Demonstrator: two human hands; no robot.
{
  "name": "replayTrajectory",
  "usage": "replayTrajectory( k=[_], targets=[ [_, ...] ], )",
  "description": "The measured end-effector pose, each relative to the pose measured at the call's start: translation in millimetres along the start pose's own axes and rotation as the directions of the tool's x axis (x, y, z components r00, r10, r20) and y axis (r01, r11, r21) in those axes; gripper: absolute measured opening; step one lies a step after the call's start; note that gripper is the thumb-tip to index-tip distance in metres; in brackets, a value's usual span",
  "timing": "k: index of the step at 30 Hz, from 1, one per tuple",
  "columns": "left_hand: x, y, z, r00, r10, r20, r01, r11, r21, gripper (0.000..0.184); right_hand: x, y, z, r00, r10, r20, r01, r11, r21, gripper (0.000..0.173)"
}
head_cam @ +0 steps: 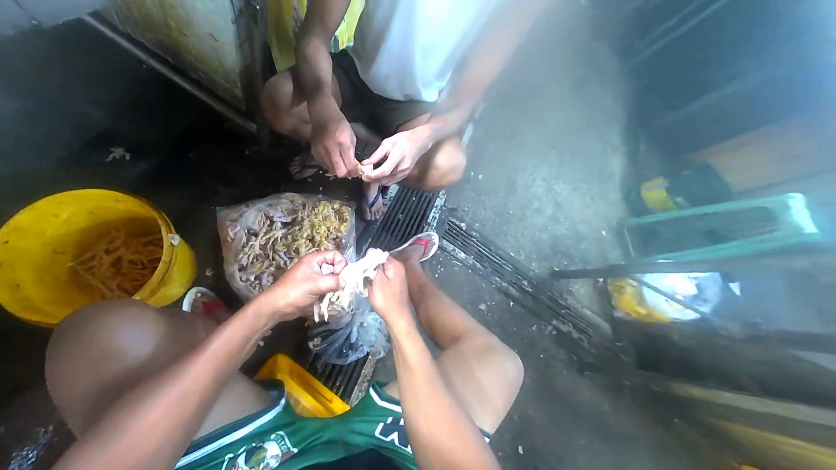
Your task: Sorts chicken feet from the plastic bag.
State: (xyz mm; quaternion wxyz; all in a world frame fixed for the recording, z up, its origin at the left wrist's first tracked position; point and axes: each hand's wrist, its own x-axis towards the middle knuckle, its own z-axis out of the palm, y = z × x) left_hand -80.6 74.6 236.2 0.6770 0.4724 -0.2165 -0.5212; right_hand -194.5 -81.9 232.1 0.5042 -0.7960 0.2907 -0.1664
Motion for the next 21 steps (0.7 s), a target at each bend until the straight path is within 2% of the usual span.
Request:
replayTrajectory(
  k=[3, 6, 8, 10, 12, 15, 18, 21],
  targets=[
    [-5, 2, 4, 0.995, 0.043, 0.089, -0.026, 0.982, -0.186, 0.011, 3, 8, -7, 0.997, -0.050, 0.061, 0.038, 0.983, 0.182, 0.032],
    [-7, 4, 4, 0.997, 0.052, 0.052, -0.039, 0.973, -0.226, 0.006, -2, 13, -12, 0.982, -0.050, 0.182, -0.043, 0.879, 0.475, 0.031],
    [-6, 6, 3, 0.998, 0.063, -0.002, -0.062, 0.982, -0.177, 0.007, -7, 10, -17, 0.959, -0.110, 0.260, -0.074, 0.791, 0.608, 0.048],
    [-6, 7, 0, 0.994, 0.093, -0.059, -0.094, 0.996, -0.001, 0.008, -11, 3, -18, 0.949, -0.161, 0.271, -0.079, 0.712, 0.698, 0.052],
    [-6, 8, -1, 0.986, 0.138, -0.091, -0.112, 0.964, 0.241, 0.010, -13, -6, -18, 0.958, -0.176, 0.224, -0.030, 0.719, 0.695, 0.045],
    [-10, 9, 0, 0.986, 0.152, -0.062, -0.119, 0.925, 0.361, 0.012, -14, -17, -13, 0.989, -0.116, 0.094, 0.059, 0.880, 0.470, 0.030],
    [-9, 9, 2, 0.988, 0.151, -0.005, -0.144, 0.949, 0.280, 0.013, -14, -21, -15, 0.990, -0.135, 0.048, 0.109, 0.927, 0.358, 0.021],
    [-9, 8, -1, 0.990, 0.118, 0.078, -0.123, 0.991, 0.059, 0.012, -17, -22, -14, 0.980, -0.195, 0.031, 0.166, 0.899, 0.405, 0.020]
  ],
)
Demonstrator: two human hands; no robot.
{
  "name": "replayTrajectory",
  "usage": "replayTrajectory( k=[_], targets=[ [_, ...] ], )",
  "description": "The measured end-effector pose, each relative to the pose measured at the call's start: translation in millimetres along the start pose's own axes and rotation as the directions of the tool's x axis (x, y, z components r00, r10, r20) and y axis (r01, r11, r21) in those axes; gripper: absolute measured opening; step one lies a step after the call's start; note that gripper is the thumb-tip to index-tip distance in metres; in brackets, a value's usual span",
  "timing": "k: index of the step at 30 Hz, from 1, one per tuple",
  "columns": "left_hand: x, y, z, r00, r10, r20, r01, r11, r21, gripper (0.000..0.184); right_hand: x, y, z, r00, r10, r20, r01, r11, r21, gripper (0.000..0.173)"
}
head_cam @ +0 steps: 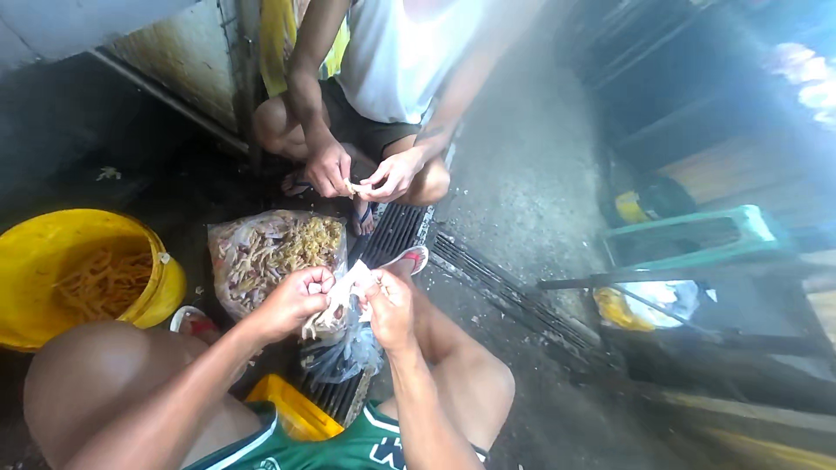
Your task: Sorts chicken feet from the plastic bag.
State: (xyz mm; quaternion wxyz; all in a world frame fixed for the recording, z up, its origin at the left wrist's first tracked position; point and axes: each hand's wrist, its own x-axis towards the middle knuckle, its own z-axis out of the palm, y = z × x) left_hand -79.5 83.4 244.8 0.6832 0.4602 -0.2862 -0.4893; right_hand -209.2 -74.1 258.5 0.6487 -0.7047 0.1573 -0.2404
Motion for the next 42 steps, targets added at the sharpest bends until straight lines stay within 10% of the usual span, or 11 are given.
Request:
replayTrajectory(
  k=[8, 18, 27, 32, 42],
  targets=[
    [-1, -18, 7, 0.984, 0.060, 0.170, 0.012, 0.921, -0.390, 0.006, -9, 5, 19, 0.964, 0.266, 0.012, -0.265, 0.958, 0.108, 0.021],
    [1, 5, 2, 0.994, 0.072, -0.085, -0.040, 0.941, 0.335, 0.015, -16, 5, 13, 0.968, 0.251, -0.020, -0.247, 0.962, 0.115, 0.032],
    [-7, 10, 0, 0.990, -0.100, -0.103, 0.143, 0.715, 0.684, 0.037, -25, -2, 6, 0.937, 0.329, 0.117, -0.232, 0.837, -0.496, 0.028],
    [1, 20, -9, 0.980, 0.032, -0.199, 0.125, 0.677, 0.726, 0.055, -26, -6, 14, 0.940, 0.282, 0.193, -0.154, 0.853, -0.498, 0.030],
    [5, -2, -2, 0.857, 0.025, -0.514, 0.335, 0.731, 0.595, 0.018, -37, -5, 45, 0.959, 0.263, 0.104, -0.189, 0.870, -0.456, 0.030]
  ],
)
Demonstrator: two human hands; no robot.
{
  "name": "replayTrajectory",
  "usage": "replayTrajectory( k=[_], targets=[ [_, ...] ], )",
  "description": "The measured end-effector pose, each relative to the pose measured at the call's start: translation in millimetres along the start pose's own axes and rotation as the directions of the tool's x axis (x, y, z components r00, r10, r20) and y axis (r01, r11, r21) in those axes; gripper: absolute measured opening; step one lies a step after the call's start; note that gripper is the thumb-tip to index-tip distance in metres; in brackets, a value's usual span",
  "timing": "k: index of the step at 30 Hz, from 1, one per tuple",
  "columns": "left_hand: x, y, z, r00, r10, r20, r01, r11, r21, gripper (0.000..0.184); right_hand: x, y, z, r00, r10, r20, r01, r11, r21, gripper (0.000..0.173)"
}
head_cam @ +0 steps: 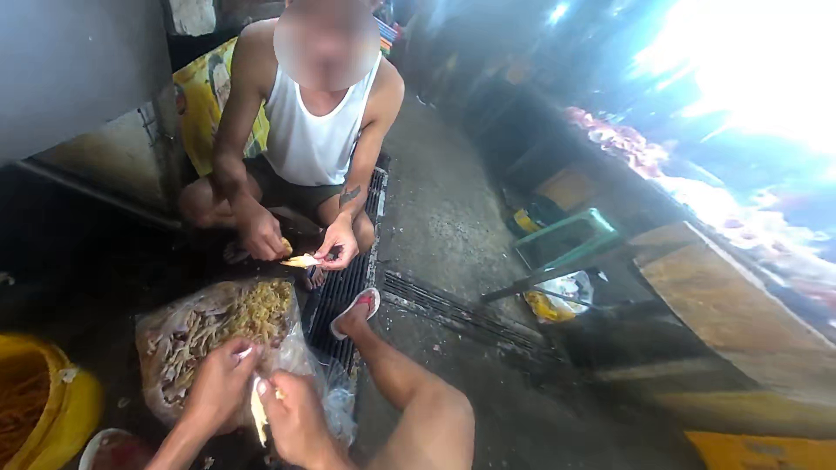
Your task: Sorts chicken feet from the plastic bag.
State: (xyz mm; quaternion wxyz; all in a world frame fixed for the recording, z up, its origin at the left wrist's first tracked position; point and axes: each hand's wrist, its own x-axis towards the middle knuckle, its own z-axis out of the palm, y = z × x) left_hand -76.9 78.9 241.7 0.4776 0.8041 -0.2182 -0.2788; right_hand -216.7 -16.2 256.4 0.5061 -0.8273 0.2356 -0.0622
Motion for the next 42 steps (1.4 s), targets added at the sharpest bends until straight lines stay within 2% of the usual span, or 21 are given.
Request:
replayTrajectory(
  k=[2, 4, 7, 9, 11, 13, 15, 18, 21, 25, 28, 31, 34, 38, 40, 42],
  targets=[
    [13, -7, -11, 0.993, -0.063, -0.104, 0.058, 0.997, -0.046, 0.025, -8, -1, 6, 1.000, -0.005, -0.028, 0.006, 0.999, 0.033, 0.029],
    [27, -7, -32, 0.985, -0.079, -0.151, 0.067, 0.994, -0.085, 0.031, -17, 4, 13, 0.999, -0.002, -0.046, 0.005, 0.998, 0.055, 0.029],
    [24, 8, -44, 0.998, -0.031, -0.060, 0.020, 0.985, -0.173, 0.026, -22, 9, 9, 0.995, 0.085, -0.059, -0.075, 0.986, 0.147, 0.027],
    [15, 13, -41, 0.999, 0.033, -0.002, -0.032, 0.970, -0.241, 0.018, -13, 15, 2, 0.992, 0.097, -0.080, -0.073, 0.963, 0.258, 0.024],
    [2, 15, -37, 0.991, 0.106, 0.080, -0.079, 0.954, -0.290, 0.016, -5, 24, -4, 0.993, 0.108, -0.044, -0.081, 0.913, 0.400, 0.031],
    [-2, 13, -34, 0.969, 0.189, 0.157, -0.133, 0.940, -0.314, 0.020, 0, 31, -5, 0.996, 0.085, 0.021, -0.082, 0.822, 0.564, 0.036],
    [4, 7, -31, 0.942, 0.263, 0.210, -0.182, 0.923, -0.339, 0.020, -2, 33, -2, 0.997, 0.016, 0.069, -0.056, 0.777, 0.626, 0.037],
    [9, 2, -25, 0.934, 0.274, 0.229, -0.206, 0.938, -0.280, 0.018, -4, 29, 3, 0.993, -0.067, 0.098, 0.009, 0.864, 0.504, 0.033],
    [8, 2, -23, 0.952, 0.201, 0.229, -0.169, 0.974, -0.150, 0.014, -6, 28, 9, 0.996, -0.044, 0.082, 0.020, 0.961, 0.275, 0.028],
    [8, 2, -16, 0.985, 0.021, 0.170, -0.026, 0.999, 0.028, 0.015, -7, 29, 10, 0.991, -0.026, 0.135, 0.014, 0.996, 0.090, 0.031],
    [12, -5, -5, 0.991, -0.117, 0.062, 0.118, 0.993, -0.006, 0.028, -9, 31, 11, 0.990, -0.035, 0.138, 0.030, 0.999, 0.039, 0.032],
    [24, -11, -11, 0.982, -0.176, -0.072, 0.176, 0.984, -0.004, 0.035, -24, 31, 13, 0.991, -0.022, 0.135, 0.013, 0.998, 0.067, 0.030],
    [38, -11, -36, 0.966, -0.173, -0.190, 0.172, 0.985, -0.018, 0.036, -44, 32, 18, 0.990, -0.011, 0.143, -0.018, 0.980, 0.197, 0.029],
    [35, -5, -37, 0.986, -0.080, -0.143, 0.072, 0.995, -0.062, 0.032, -34, 30, 10, 0.998, 0.032, 0.059, -0.049, 0.947, 0.316, 0.029],
    [31, -4, -36, 0.983, -0.099, -0.153, 0.087, 0.993, -0.082, 0.029, -26, 28, 3, 0.998, 0.034, 0.045, -0.047, 0.939, 0.342, 0.029],
    [32, -8, -39, 0.969, -0.130, -0.210, 0.104, 0.986, -0.132, 0.029, -22, 25, 0, 0.995, 0.036, 0.090, -0.067, 0.931, 0.359, 0.031]
  ],
)
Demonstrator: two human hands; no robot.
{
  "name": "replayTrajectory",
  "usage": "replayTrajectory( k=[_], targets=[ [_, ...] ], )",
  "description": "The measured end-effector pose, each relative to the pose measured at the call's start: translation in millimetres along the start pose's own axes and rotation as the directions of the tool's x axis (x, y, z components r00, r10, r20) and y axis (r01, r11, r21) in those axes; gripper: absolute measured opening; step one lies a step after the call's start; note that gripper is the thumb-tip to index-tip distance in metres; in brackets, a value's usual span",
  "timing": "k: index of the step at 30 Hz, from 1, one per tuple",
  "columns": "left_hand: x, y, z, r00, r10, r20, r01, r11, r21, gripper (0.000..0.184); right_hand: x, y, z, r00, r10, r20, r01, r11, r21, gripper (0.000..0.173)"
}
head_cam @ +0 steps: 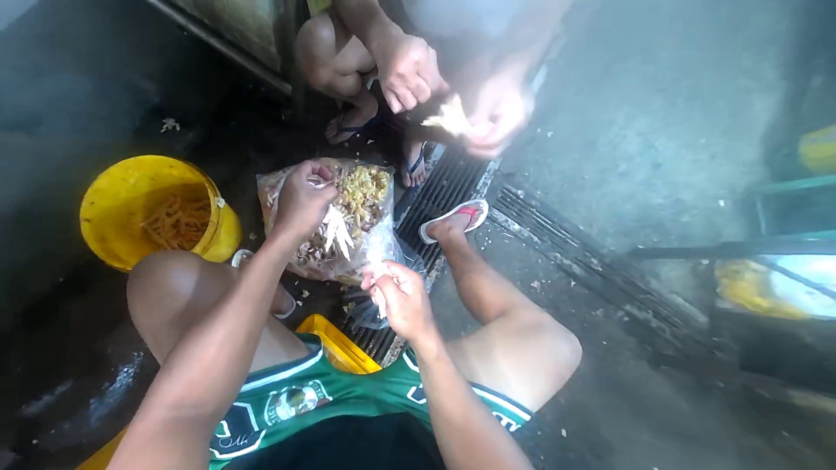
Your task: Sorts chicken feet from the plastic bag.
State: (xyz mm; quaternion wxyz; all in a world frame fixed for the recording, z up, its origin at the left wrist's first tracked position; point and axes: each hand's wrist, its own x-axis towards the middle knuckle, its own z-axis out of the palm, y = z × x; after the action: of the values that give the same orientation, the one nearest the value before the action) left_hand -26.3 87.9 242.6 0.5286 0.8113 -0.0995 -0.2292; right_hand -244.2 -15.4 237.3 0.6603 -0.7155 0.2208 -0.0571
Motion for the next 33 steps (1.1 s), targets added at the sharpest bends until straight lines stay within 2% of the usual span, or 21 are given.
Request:
replayTrajectory(
  k=[2, 4, 7, 9, 13, 16, 18, 21, 23, 25, 28, 30, 33],
  targets=[
    [1, 1, -3, 1.000, -0.006, -0.024, 0.005, 0.998, -0.060, 0.027, 5, -1, 3, 0.997, 0.045, 0.060, -0.047, 0.999, 0.019, 0.041],
    [-3, 3, 0, 1.000, -0.019, -0.010, 0.018, 0.996, -0.089, 0.027, 11, 3, 9, 0.991, 0.065, 0.119, -0.079, 0.990, 0.117, 0.048],
    [-10, 3, 7, 0.999, -0.001, 0.039, 0.004, 0.996, -0.087, 0.026, 19, 9, 22, 0.987, 0.033, 0.159, -0.080, 0.949, 0.305, 0.035],
    [-12, 0, 11, 0.999, 0.004, 0.045, 0.000, 0.997, -0.082, 0.023, 23, 9, 32, 0.993, 0.040, 0.112, -0.072, 0.951, 0.300, 0.030],
    [-9, -2, 12, 0.999, -0.032, 0.027, 0.032, 0.999, -0.023, 0.026, 24, 10, 40, 0.997, 0.018, 0.081, -0.040, 0.957, 0.288, 0.030],
    [-4, -11, 9, 0.995, -0.087, -0.052, 0.086, 0.996, -0.007, 0.028, 14, 11, 37, 0.996, -0.044, 0.082, 0.020, 0.963, 0.270, 0.029],
    [10, -13, -11, 0.984, -0.106, -0.145, 0.103, 0.994, -0.029, 0.035, -3, 8, 37, 0.987, -0.106, 0.120, 0.079, 0.975, 0.208, 0.025],
    [30, -16, -33, 0.940, -0.123, -0.317, 0.049, 0.972, -0.232, 0.030, -24, 6, 40, 0.973, -0.127, 0.191, 0.084, 0.973, 0.216, 0.026],
    [21, -5, -25, 0.960, -0.077, -0.270, -0.031, 0.927, -0.374, 0.021, -14, 2, 42, 0.979, -0.065, 0.195, 0.005, 0.956, 0.294, 0.027],
    [2, 4, -7, 0.980, -0.074, -0.184, -0.014, 0.900, -0.436, 0.020, 4, -1, 40, 0.978, -0.003, 0.207, -0.082, 0.914, 0.398, 0.035],
    [-20, 8, 13, 0.994, -0.026, -0.102, -0.014, 0.926, -0.376, 0.013, 22, -6, 43, 0.978, 0.038, 0.206, -0.163, 0.755, 0.635, 0.040],
    [-26, 7, 17, 0.998, 0.022, -0.062, -0.040, 0.950, -0.309, 0.014, 28, -10, 50, 0.985, 0.083, 0.154, -0.169, 0.671, 0.722, 0.035],
    [-26, 2, 21, 0.997, 0.029, -0.065, -0.043, 0.974, -0.224, 0.015, 28, -8, 55, 0.991, 0.109, 0.084, -0.135, 0.682, 0.718, 0.024]
  ],
)
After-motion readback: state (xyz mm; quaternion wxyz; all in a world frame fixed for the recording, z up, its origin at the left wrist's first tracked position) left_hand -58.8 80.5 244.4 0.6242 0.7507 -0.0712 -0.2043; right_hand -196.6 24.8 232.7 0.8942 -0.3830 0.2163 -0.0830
